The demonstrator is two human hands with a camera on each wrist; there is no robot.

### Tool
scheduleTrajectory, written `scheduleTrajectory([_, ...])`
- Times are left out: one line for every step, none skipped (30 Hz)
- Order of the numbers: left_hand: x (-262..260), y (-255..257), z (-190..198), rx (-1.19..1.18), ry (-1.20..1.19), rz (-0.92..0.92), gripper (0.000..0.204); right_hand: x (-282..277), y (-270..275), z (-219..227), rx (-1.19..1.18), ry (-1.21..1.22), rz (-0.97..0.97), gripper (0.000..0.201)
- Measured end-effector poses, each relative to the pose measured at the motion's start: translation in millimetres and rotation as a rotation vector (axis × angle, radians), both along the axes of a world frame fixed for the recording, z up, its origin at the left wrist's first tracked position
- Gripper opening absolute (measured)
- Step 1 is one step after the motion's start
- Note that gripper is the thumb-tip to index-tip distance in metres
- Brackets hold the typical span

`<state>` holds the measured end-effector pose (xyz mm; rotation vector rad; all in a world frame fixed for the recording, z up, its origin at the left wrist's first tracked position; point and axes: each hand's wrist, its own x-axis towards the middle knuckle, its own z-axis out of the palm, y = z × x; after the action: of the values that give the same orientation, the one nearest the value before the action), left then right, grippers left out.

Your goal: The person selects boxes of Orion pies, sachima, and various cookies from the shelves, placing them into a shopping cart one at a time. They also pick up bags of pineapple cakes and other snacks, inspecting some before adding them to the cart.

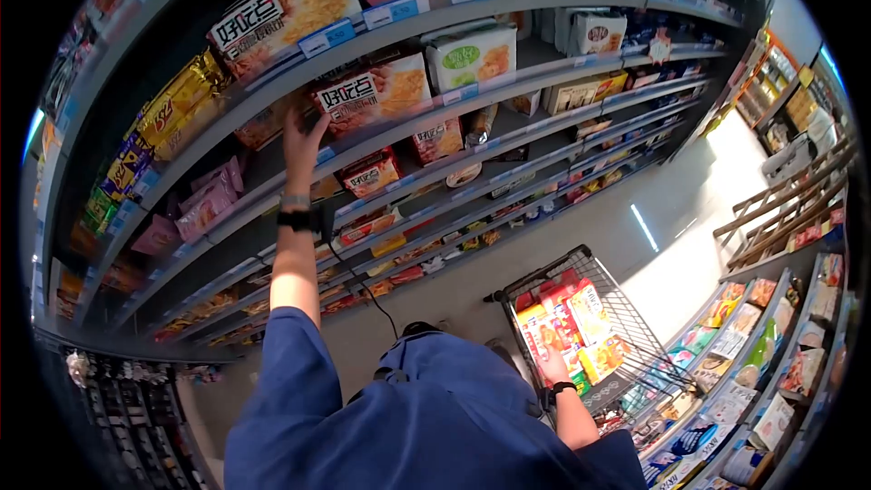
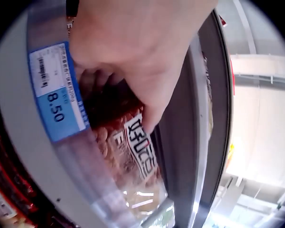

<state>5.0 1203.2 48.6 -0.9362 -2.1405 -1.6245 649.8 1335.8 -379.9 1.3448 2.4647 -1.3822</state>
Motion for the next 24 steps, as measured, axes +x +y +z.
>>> scheduleTrajectory([-6, 2, 13, -0.052, -0.133, -0.029, 0.061, -8, 8, -3, -0.012, -0.032, 0.038, 0.061])
scheduleTrajectory([-15, 5, 18, -0.033, -0.138, -0.031, 0.061, -17, 15, -2, -0.027, -0.063, 0.076, 0.06])
scheduleTrajectory([-23, 8, 21, -0.173, -0.223, -0.169, 0.058, -29, 19, 15, 0.019, -0.061, 0.113, 0.059])
scheduleTrajectory([-30, 10, 22, -0.313, -0.303, -0.308, 0.056, -40, 23, 33, 0.093, -0.06, 0.146, 0.058])
scheduleTrajectory([-38, 12, 18, -0.298, -0.305, -0.312, 0.056, -47, 29, 35, 0.154, -0.04, 0.179, 0.058])
scheduleTrajectory([-48, 17, 11, -0.296, -0.293, -0.308, 0.052, -57, 34, 38, 0.215, -0.018, 0.213, 0.058])
scheduleTrajectory([-55, 23, 6, -0.301, -0.276, -0.302, 0.049, -65, 42, 40, 0.051, -0.077, 0.155, 0.058])
scheduleTrajectory([-62, 23, 2, -0.304, -0.264, -0.297, 0.045, -74, 46, 46, 0.08, -0.074, 0.122, 0.057])
scheduleTrajectory([-64, 22, 0, -0.269, -0.285, -0.317, 0.043, -83, 51, 51, 0.064, -0.03, 0.089, 0.056])
scheduleTrajectory([-67, 16, -2, -0.267, -0.286, -0.32, 0.043, -92, 56, 55, 0.046, 0.014, 0.055, 0.056])
scheduleTrajectory([-73, 9, -6, -0.234, -0.198, -0.32, 0.043, -99, 63, 54, -0.008, 0.048, 0.034, 0.055])
scheduleTrajectory([-71, 5, -6, -0.201, -0.112, -0.321, 0.043, -106, 66, 53, -0.008, 0.091, 0.0, 0.054])
scheduleTrajectory([-68, -2, -8, -0.199, -0.112, -0.33, 0.043, -115, 70, 51, -0.048, 0.149, -0.049, 0.054])
scheduleTrajectory([-55, -16, 1, -0.196, -0.049, -0.307, 0.043, -125, 72, 51, -0.088, 0.21, -0.101, 0.053])
scheduleTrajectory([-42, -29, 7, -0.192, 0.011, -0.283, 0.043, -134, 73, 57, -0.038, 0.294, -0.097, 0.053])
scheduleTrajectory([-30, -38, 9, -0.194, 0.011, -0.288, 0.043, -145, 75, 65, 0.011, 0.379, -0.09, 0.053])
scheduleTrajectory([-15, -44, 10, -0.053, -0.109, -0.352, 0.046, -156, 85, 59, -0.155, 0.458, -0.137, 0.055])
scheduleTrajectory([-1, -52, 6, 0.083, -0.23, -0.408, 0.05, -174, 76, 110, -0.162, 0.519, -0.167, 0.06])
scheduleTrajectory([12, -58, 0, 0.134, -0.257, -0.481, 0.056, -191, 76, 131, -0.15, 0.589, -0.218, 0.065])
scheduleTrajectory([26, -59, -7, 0.186, -0.286, -0.558, 0.062, -207, 77, 157, 0.042, 0.633, -0.14, 0.068])
scheduleTrajectory([38, -58, -9, 0.133, -0.284, -0.607, 0.065, -219, 73, 193, -0.136, 0.696, -0.186, 0.067])
scheduleTrajectory([50, -53, -12, 0.08, -0.284, -0.663, 0.069, -230, 69, 230, -0.185, 0.749, -0.172, 0.064])
scheduleTrajectory([65, -45, -19, 0.083, -0.385, -0.683, 0.069, -238, 65, 263, -0.15, 0.82, -0.097, 0.072])
scheduleTrajectory([69, -34, -37, -0.008, -0.277, -0.644, 0.07, -243, 62, 292, -0.211, 0.92, -0.034, 0.081])
